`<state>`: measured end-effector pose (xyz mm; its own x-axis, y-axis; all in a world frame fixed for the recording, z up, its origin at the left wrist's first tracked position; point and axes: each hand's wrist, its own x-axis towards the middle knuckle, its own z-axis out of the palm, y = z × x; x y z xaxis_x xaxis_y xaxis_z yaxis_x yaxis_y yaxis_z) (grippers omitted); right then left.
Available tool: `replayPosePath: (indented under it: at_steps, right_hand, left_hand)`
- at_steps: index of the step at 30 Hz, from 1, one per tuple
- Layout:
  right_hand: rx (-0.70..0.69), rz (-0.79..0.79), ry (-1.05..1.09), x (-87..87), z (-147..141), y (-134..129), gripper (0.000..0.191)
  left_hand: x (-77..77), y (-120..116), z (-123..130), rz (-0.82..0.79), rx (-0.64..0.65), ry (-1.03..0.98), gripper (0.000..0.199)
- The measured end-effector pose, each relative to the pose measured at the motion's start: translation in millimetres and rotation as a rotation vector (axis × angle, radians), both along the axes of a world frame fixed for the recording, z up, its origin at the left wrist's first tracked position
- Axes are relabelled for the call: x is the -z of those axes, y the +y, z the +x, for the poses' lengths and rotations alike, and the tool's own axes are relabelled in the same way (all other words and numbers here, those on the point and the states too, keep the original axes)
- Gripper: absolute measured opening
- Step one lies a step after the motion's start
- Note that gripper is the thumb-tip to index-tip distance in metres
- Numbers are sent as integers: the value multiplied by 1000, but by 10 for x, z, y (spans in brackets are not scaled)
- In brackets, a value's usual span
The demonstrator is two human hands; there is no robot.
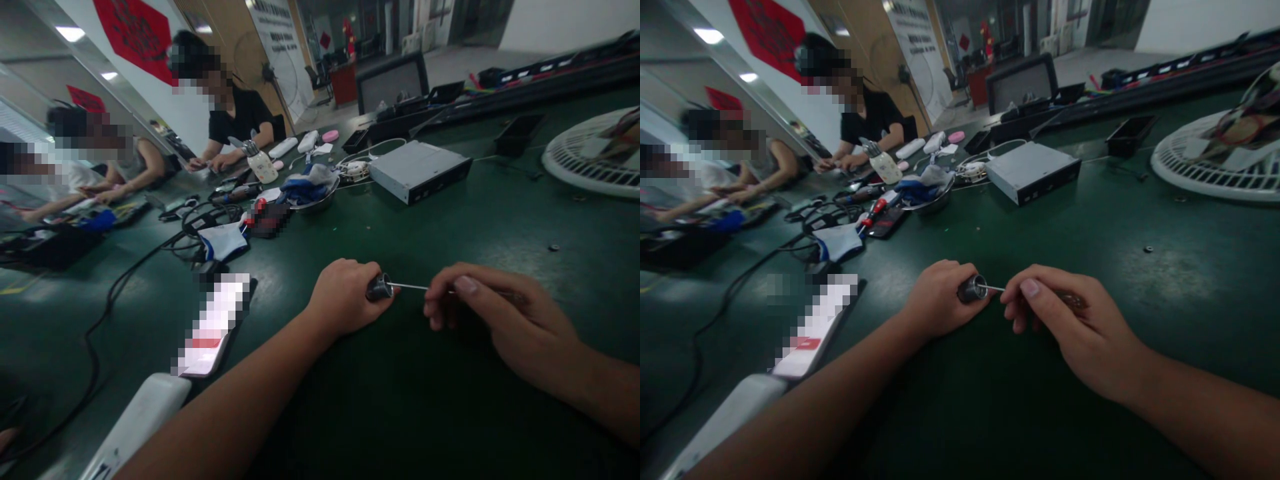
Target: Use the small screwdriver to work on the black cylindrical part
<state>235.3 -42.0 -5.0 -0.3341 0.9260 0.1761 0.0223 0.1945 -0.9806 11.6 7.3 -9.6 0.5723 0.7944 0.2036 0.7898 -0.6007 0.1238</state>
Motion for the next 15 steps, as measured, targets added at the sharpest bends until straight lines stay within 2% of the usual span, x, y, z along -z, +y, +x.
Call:
replayPosePath:
  at_steps: [4,10,15]
  right_hand:
    - [36,8,-19,-19,-14,-4,35]
    - [111,18,-65,-15,-40,-1,34]
    - [35,17,-15,-16,-17,-2,31]
  left_hand:
    - [-5,3,-7,-3,8,4,29]
    - [1,5,-13,14,36,-23,31]
    - [-2,6,-24,27,56,-19,28]
